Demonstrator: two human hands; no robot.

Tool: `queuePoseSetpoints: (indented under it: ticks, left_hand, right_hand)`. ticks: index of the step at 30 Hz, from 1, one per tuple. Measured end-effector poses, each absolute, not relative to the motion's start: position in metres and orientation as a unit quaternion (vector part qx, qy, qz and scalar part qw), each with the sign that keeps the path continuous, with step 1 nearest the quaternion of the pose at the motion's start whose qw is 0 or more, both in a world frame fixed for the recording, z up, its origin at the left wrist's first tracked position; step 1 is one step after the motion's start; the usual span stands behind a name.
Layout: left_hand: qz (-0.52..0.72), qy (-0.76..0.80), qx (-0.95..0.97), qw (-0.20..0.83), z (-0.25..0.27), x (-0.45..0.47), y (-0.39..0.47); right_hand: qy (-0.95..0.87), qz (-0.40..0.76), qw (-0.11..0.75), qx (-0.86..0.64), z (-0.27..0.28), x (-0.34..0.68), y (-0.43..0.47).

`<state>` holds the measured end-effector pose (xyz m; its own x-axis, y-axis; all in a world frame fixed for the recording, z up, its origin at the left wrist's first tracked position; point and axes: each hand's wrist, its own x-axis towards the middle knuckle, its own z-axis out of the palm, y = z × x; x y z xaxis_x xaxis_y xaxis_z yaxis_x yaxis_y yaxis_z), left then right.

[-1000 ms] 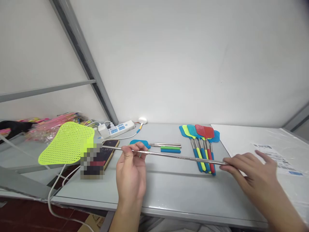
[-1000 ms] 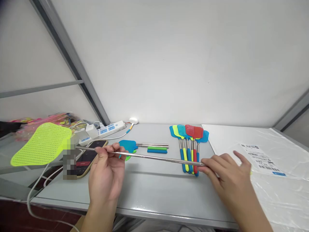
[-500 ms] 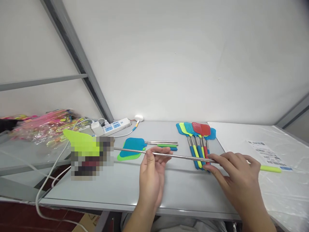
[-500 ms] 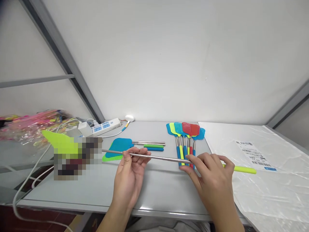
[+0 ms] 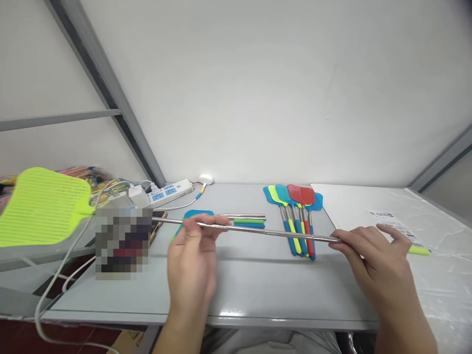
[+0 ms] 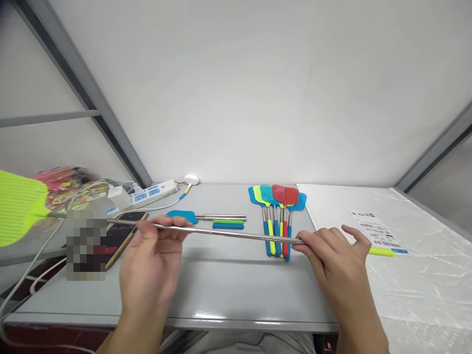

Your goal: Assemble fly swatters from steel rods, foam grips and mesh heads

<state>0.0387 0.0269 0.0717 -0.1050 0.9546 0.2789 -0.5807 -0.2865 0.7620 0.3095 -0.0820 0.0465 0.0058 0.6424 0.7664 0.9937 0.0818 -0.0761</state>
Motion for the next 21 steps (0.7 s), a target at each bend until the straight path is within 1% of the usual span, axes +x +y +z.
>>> queuePoseSetpoints:
  ticks: [3, 7, 9, 12, 15, 19, 20, 21]
  left_hand:
    - [0.733, 0.242, 0.330, 0.544, 0.080, 0.029, 0.042]
    - [0.738, 0.251, 0.266, 0.567, 0.090, 0.020, 0.058]
    - [0.747, 0.243, 0.228, 0.576, 0.091, 0.016, 0.065]
    - [0.755, 0.253, 0.195, 0.573, 0.085, 0.019, 0.068]
    - [0.725, 0.280, 0.233, 0.585, 0.074, 0.034, 0.058]
    - [0.640, 0.266, 0.315, 0.649, 0.063, 0.064, 0.034]
    - [0.626, 0.258, 0.328, 0.659, 0.063, 0.070, 0.030]
    - [0.623, 0.250, 0.334, 0.661, 0.062, 0.073, 0.028]
  right_hand:
    - [-0.646, -0.253, 0.324, -0.643, 0.046, 0.320, -0.085]
    - [-0.637, -0.255, 0.313, -0.657, 0.045, 0.324, -0.086]
    - [-0.605, -0.287, 0.330, -0.666, 0.041, 0.325, -0.084]
    - [-0.520, -0.350, 0.379, -0.681, 0.034, 0.322, -0.080]
    - [-0.478, -0.386, 0.402, -0.679, 0.032, 0.313, -0.077]
    - [-0.501, -0.386, 0.404, -0.660, 0.036, 0.294, -0.077]
    - [-0.491, -0.383, 0.422, -0.659, 0.035, 0.289, -0.077]
    - [-0.459, -0.382, 0.460, -0.657, 0.034, 0.286, -0.077]
